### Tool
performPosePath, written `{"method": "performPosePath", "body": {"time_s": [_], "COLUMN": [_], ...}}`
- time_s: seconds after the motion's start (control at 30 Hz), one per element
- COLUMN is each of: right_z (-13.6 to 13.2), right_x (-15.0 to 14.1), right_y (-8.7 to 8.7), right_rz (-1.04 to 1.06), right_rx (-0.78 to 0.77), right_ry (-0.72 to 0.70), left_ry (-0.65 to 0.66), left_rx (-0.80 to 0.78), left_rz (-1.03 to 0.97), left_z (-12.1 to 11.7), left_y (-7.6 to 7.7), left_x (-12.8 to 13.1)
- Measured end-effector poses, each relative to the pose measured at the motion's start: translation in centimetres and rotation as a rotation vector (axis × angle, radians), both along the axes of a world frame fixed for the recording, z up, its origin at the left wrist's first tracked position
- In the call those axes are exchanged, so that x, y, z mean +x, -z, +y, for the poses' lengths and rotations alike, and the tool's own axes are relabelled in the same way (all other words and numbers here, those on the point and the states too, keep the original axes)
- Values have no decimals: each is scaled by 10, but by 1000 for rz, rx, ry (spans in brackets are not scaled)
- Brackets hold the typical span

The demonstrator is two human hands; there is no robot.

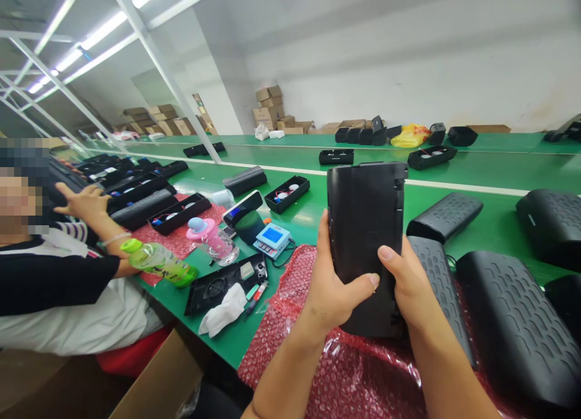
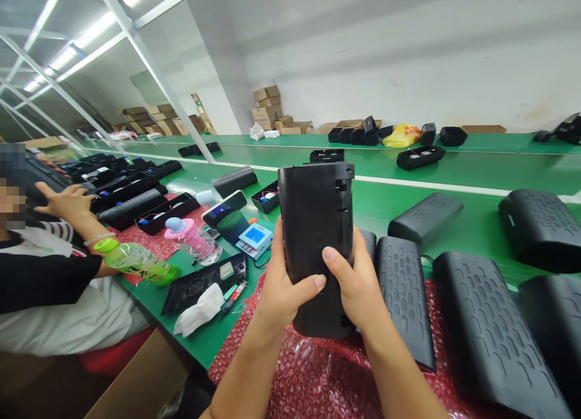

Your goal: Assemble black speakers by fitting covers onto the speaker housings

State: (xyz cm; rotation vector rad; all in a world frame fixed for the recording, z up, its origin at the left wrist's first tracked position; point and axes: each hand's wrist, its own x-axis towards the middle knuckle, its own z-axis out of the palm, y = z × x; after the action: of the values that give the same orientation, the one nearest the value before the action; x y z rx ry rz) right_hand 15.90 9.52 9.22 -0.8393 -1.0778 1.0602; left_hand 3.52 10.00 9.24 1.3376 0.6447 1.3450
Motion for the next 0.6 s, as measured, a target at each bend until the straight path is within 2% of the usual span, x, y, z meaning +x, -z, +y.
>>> {"method": "performPosePath", "body": {"time_s": [0.37,0.6], "right_z": [-1,1], "right_x": [0,-3], "right_y": [-1,-6], "right_rz": [20,98], "right_rx": [1,8], "right_ry": [4,-38], "left_ry": [-23,-98], "left_rx": [22,157], "left_rz": [19,94], "left_z": [1,9], "left_y": [-2,-1], "left_x": [0,-1]}}
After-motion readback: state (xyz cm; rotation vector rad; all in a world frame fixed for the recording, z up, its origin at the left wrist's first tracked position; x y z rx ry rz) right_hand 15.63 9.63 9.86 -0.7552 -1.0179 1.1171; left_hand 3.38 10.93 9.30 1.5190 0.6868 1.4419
